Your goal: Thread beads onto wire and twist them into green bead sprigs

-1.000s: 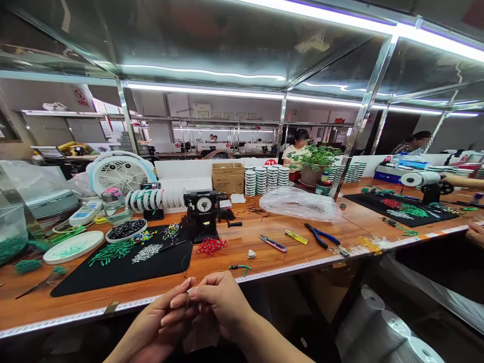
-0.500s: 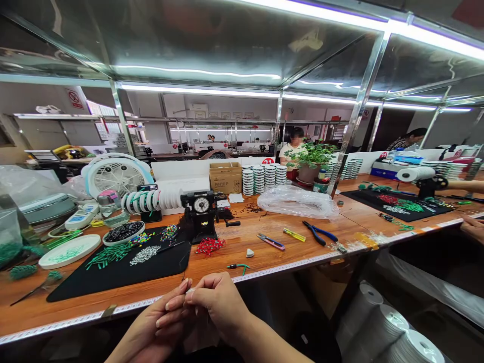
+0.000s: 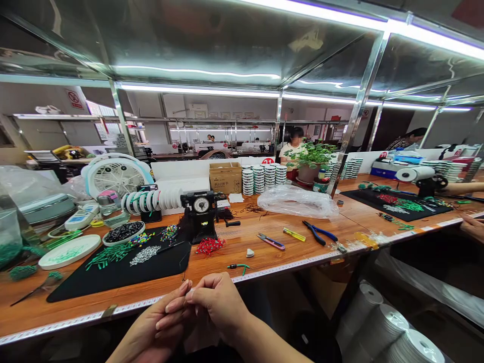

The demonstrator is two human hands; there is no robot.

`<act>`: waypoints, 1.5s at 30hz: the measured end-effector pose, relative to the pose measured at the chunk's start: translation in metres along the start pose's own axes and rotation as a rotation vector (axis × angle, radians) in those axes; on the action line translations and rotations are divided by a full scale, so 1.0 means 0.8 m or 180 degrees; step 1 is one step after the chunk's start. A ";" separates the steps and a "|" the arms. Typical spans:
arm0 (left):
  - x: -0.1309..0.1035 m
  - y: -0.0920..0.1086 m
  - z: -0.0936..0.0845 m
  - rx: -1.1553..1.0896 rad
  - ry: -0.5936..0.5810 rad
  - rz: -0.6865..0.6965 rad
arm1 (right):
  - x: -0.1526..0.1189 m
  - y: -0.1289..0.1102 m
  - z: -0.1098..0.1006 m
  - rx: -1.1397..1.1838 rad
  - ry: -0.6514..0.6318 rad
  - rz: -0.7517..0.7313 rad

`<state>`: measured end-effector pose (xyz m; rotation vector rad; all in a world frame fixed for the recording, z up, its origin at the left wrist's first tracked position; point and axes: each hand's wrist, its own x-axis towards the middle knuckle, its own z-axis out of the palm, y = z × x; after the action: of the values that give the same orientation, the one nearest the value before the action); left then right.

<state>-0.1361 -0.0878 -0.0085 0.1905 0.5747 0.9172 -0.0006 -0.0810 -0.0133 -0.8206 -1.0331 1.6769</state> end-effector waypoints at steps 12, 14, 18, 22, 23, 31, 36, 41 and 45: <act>0.021 -0.002 0.008 0.1317 -0.0115 0.0597 | 0.007 0.004 -0.015 -0.0130 0.0014 -0.0108; 0.028 -0.001 0.008 0.1383 -0.0015 0.0749 | 0.007 0.002 -0.020 -0.0129 0.0078 -0.0123; 0.035 -0.007 0.009 0.1560 0.0020 0.1116 | 0.006 -0.003 -0.022 -0.0233 0.0408 -0.0342; 0.029 -0.015 0.011 0.2290 0.0076 0.1642 | 0.006 -0.007 -0.015 -0.0062 0.0373 -0.0302; 0.027 -0.015 0.011 0.2502 0.0116 0.1753 | 0.006 -0.007 -0.015 -0.0012 0.0352 -0.0284; 0.015 0.003 0.000 0.2838 0.0291 0.1989 | 0.018 -0.002 -0.025 -0.0374 -0.0019 -0.0430; 0.008 0.019 -0.007 0.3641 0.0324 0.2555 | 0.028 -0.001 -0.026 -0.0885 -0.0202 -0.0465; 0.006 0.031 -0.010 0.3786 0.0536 0.2848 | 0.035 -0.004 -0.037 -0.1074 -0.0362 -0.0409; 0.016 0.034 -0.012 0.3881 0.0409 0.2795 | 0.042 -0.003 -0.038 -0.1050 -0.0166 -0.0435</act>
<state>-0.1538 -0.0624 -0.0106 1.5854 1.1584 1.3058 0.0160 -0.0408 -0.0257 -0.8975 -1.3946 1.4389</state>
